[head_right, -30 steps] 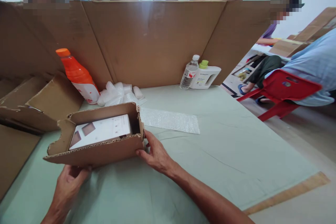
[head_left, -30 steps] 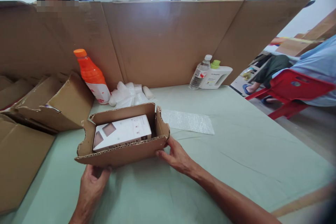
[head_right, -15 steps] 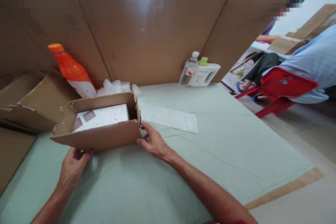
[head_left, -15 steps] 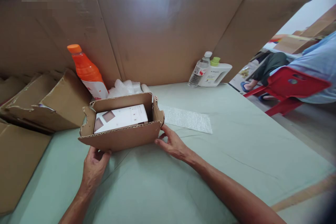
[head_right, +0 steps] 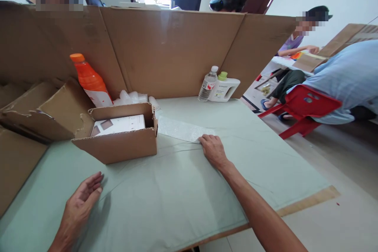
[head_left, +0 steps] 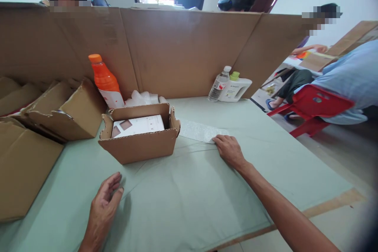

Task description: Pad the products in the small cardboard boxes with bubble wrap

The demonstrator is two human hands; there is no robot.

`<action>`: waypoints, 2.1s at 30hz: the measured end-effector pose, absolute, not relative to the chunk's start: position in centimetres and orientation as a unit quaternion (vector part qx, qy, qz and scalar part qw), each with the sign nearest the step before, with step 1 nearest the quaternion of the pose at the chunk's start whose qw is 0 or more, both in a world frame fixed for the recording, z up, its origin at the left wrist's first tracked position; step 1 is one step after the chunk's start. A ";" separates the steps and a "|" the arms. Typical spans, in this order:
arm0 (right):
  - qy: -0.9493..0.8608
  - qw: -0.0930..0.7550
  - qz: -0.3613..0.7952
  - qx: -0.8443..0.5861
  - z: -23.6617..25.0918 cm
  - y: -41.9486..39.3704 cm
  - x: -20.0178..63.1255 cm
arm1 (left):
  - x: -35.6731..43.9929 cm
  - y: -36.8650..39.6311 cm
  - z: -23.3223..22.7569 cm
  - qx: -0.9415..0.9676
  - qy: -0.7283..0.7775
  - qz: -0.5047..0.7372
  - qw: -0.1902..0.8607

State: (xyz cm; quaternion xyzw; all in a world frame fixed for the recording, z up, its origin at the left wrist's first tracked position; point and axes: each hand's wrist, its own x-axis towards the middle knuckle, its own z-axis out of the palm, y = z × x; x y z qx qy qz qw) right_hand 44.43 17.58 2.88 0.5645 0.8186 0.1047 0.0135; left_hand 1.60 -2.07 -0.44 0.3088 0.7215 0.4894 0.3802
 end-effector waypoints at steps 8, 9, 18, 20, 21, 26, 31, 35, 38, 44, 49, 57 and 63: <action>0.850 0.061 0.050 0.521 5.6 11.9 43.8 | 0.7 -3.7 -1.3 0.353 0.719 0.468 0.373; 0.861 0.050 0.019 0.506 6.0 11.0 43.6 | 0.6 -3.6 -1.1 0.355 0.720 0.464 0.375; 0.799 -0.205 -0.302 0.477 6.1 11.8 34.6 | 1.5 2.9 3.3 0.371 0.672 0.555 0.322; 0.778 -0.225 -0.359 0.464 5.3 13.4 31.7 | 1.8 4.5 3.7 0.370 0.664 0.572 0.310; 0.770 -0.238 -0.376 0.458 5.0 14.1 30.3 | 1.9 5.0 3.7 0.372 0.662 0.574 0.307; 0.740 -0.289 -0.398 0.459 4.3 15.8 27.0 | 1.5 6.4 3.3 0.387 0.652 0.583 0.292; 0.739 -0.292 -0.429 0.429 3.5 14.6 27.5 | 1.4 6.5 3.1 0.379 0.645 0.597 0.289; 0.745 -0.296 -0.404 0.441 2.7 14.0 27.5 | 2.0 6.2 3.0 0.367 0.638 0.613 0.287; 0.750 -0.311 -0.376 0.446 2.3 14.5 26.8 | 2.2 6.2 2.6 0.361 0.631 0.621 0.292; 0.771 -0.308 -0.354 0.431 2.3 14.8 27.3 | 1.7 5.7 1.1 0.316 0.625 0.637 0.322; 0.803 -0.277 -0.295 0.438 3.7 11.5 35.5 | 1.0 0.8 0.4 0.281 0.643 0.625 0.342; 0.861 0.011 0.016 0.508 4.0 5.6 47.5 | 0.4 -6.5 1.4 0.259 0.668 0.591 0.371; 0.865 -0.067 0.026 0.497 3.4 4.5 44.4 | 3.2 -7.1 3.0 0.347 0.648 0.538 0.412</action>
